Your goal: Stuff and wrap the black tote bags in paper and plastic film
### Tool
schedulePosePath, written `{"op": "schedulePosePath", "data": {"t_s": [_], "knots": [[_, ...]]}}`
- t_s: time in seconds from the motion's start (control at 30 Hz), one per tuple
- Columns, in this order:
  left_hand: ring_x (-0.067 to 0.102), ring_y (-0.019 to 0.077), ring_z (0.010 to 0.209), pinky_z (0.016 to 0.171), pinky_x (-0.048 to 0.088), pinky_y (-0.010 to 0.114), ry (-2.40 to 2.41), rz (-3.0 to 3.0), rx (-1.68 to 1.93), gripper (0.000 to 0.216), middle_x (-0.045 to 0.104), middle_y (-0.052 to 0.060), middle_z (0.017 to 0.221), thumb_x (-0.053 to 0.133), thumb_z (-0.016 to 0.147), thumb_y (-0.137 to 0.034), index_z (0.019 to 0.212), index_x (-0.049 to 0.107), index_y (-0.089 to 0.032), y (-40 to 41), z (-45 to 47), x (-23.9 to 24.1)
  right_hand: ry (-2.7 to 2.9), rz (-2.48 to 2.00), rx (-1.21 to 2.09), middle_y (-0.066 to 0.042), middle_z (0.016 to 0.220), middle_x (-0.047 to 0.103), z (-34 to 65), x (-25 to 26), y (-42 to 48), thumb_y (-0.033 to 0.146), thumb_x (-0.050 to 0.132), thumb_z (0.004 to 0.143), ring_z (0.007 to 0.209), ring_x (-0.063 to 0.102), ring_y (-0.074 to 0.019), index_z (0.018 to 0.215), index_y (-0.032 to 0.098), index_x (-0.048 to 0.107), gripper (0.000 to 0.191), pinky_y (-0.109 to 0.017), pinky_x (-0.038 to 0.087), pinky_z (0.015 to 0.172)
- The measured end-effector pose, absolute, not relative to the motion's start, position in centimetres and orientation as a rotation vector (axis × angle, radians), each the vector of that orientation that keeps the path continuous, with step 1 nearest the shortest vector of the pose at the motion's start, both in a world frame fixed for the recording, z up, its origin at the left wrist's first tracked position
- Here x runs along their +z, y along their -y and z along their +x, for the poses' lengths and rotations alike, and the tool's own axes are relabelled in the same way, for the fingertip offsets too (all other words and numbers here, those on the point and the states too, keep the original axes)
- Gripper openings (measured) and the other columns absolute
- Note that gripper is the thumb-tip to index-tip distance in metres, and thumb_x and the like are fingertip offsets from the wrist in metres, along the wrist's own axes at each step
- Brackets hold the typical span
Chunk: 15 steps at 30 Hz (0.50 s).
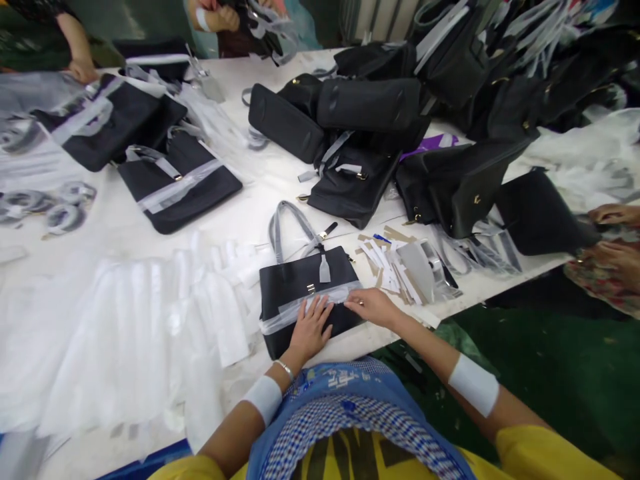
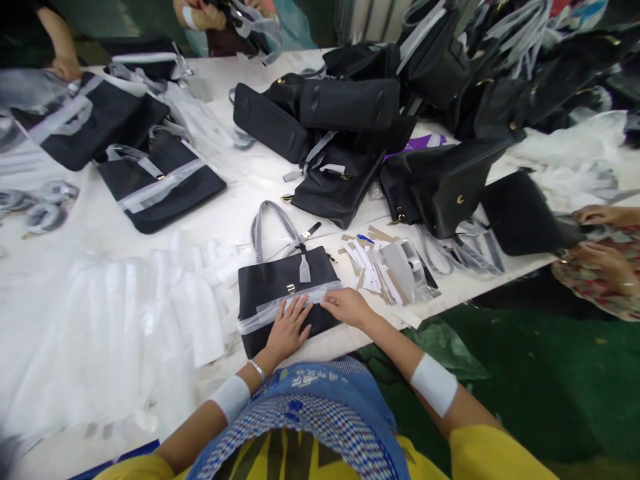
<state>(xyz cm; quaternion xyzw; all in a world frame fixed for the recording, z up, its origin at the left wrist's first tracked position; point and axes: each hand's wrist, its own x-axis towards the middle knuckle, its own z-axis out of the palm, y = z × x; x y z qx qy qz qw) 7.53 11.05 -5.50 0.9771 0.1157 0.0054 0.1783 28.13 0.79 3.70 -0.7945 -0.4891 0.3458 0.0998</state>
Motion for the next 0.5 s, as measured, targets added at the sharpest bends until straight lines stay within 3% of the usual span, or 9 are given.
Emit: {"op": "schedulePosePath", "data": {"t_s": [0.3,0.5], "knots": [[0.020,0.0268,0.148,0.121,0.013,0.054,-0.317,2.740,0.077,0.058,0.028,0.005,0.159,0.038,0.097,-0.047,0.149,0.033,-0.023,-11.1,7.3,-5.9,1.693,-2.798,0.971,-0.016,0.099,0.073,26.8,2.1,-7.1,0.031,0.058,0.090,0.096,0.067,-0.0277,0.098,0.015,0.073,0.023,-0.033,0.048,0.080],[0.020,0.0269,0.148,0.120,0.011,0.054,-0.303,2.727,0.084,0.057,0.028,0.006,0.159,0.036,0.098,-0.047,0.149,0.033,-0.022,-11.3,7.2,-6.0,1.750,-2.916,0.935,-0.018,0.099,0.073,26.2,2.4,-8.3,0.032,0.064,0.087,0.095,0.068,-0.0296,0.097,0.013,0.074,0.023,-0.032,0.049,0.077]]}}
